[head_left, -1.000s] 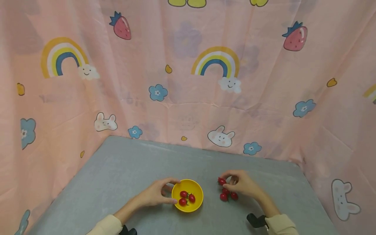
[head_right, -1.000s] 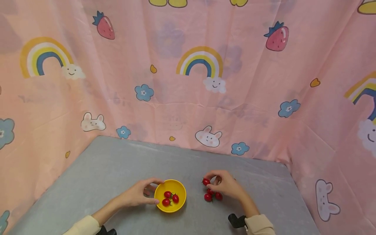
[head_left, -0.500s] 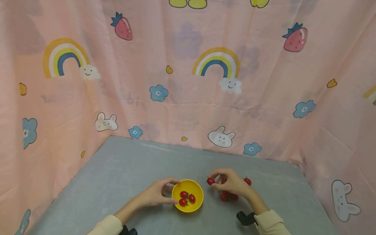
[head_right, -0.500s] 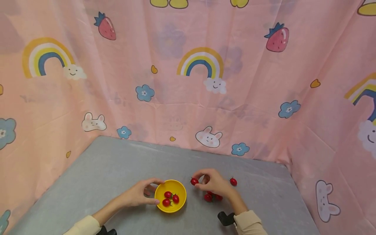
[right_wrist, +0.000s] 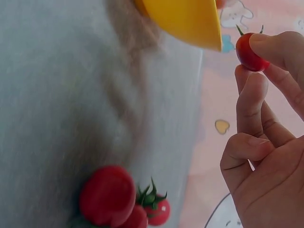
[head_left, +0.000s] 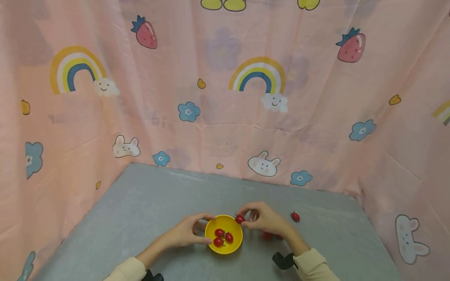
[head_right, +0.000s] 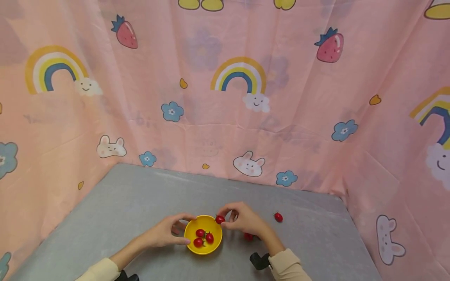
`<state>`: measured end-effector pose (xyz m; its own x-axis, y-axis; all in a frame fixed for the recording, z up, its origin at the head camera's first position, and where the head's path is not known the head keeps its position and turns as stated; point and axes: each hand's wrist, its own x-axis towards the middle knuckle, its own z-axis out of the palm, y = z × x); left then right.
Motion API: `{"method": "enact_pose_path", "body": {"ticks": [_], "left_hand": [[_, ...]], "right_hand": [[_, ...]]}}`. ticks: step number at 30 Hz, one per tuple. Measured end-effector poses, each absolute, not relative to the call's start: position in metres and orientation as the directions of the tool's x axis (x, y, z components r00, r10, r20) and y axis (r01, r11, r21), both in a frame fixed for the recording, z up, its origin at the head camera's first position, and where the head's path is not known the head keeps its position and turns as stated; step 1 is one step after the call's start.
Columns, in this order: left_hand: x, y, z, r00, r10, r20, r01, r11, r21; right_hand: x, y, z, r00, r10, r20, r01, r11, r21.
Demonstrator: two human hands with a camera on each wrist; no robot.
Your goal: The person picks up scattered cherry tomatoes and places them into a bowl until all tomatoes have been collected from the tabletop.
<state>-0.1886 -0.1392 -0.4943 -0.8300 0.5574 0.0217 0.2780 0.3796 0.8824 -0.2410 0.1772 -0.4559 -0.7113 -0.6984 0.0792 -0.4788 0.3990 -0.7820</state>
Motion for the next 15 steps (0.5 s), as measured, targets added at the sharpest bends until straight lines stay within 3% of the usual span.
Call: {"method": "enact_pose_path", "body": {"ticks": [15], "left_hand": [[-0.188,-0.141,-0.495,-0.827,0.562,0.022,0.264,0.353,0.898]], "right_hand": [[-0.241,0.169,-0.460,-0.695,-0.716,0.067,-0.445,0.355,-0.822]]}}
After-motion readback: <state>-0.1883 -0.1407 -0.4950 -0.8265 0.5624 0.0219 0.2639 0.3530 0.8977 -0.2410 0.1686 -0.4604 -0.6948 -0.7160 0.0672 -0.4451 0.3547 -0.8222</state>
